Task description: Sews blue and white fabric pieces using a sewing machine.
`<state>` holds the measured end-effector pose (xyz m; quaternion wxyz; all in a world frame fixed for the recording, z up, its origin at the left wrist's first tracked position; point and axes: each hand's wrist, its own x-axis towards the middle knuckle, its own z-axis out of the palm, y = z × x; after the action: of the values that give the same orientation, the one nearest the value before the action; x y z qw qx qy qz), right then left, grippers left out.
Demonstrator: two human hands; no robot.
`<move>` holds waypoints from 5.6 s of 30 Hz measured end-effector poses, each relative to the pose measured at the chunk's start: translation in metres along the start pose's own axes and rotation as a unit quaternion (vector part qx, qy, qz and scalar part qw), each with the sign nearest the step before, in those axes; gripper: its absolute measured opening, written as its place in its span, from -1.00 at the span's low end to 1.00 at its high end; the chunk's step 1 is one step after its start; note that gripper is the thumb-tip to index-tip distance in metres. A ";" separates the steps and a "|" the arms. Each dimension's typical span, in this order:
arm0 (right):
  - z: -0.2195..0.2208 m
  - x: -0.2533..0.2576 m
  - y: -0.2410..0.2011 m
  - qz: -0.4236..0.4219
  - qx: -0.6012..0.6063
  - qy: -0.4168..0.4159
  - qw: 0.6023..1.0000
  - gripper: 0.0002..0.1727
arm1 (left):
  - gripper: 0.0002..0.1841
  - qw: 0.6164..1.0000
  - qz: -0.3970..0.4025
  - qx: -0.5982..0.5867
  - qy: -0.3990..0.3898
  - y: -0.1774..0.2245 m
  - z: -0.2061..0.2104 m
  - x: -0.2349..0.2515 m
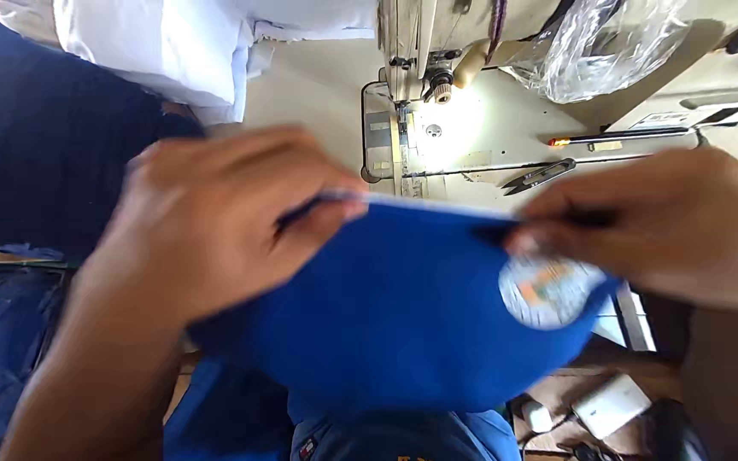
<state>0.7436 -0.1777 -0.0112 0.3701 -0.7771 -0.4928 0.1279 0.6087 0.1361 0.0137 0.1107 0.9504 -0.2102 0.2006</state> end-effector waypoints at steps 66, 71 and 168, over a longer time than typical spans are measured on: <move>0.092 0.063 0.054 0.003 0.083 0.120 0.989 -0.81 | -0.84 0.944 -0.150 -0.283 0.074 -0.024 0.121 0.003; 0.093 0.064 0.057 0.007 0.091 0.106 0.990 -0.81 | -0.84 0.952 -0.151 -0.261 0.062 -0.024 0.122 0.005; 0.075 0.142 0.147 0.140 -0.120 0.109 0.977 -0.64 | -0.77 0.972 -0.235 -0.008 -0.020 -0.086 0.189 0.077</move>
<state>0.8684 -0.0569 -0.1424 0.3038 -0.8864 -0.3478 0.0324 0.7743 0.1291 -0.1331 0.1583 0.9762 0.0153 0.1478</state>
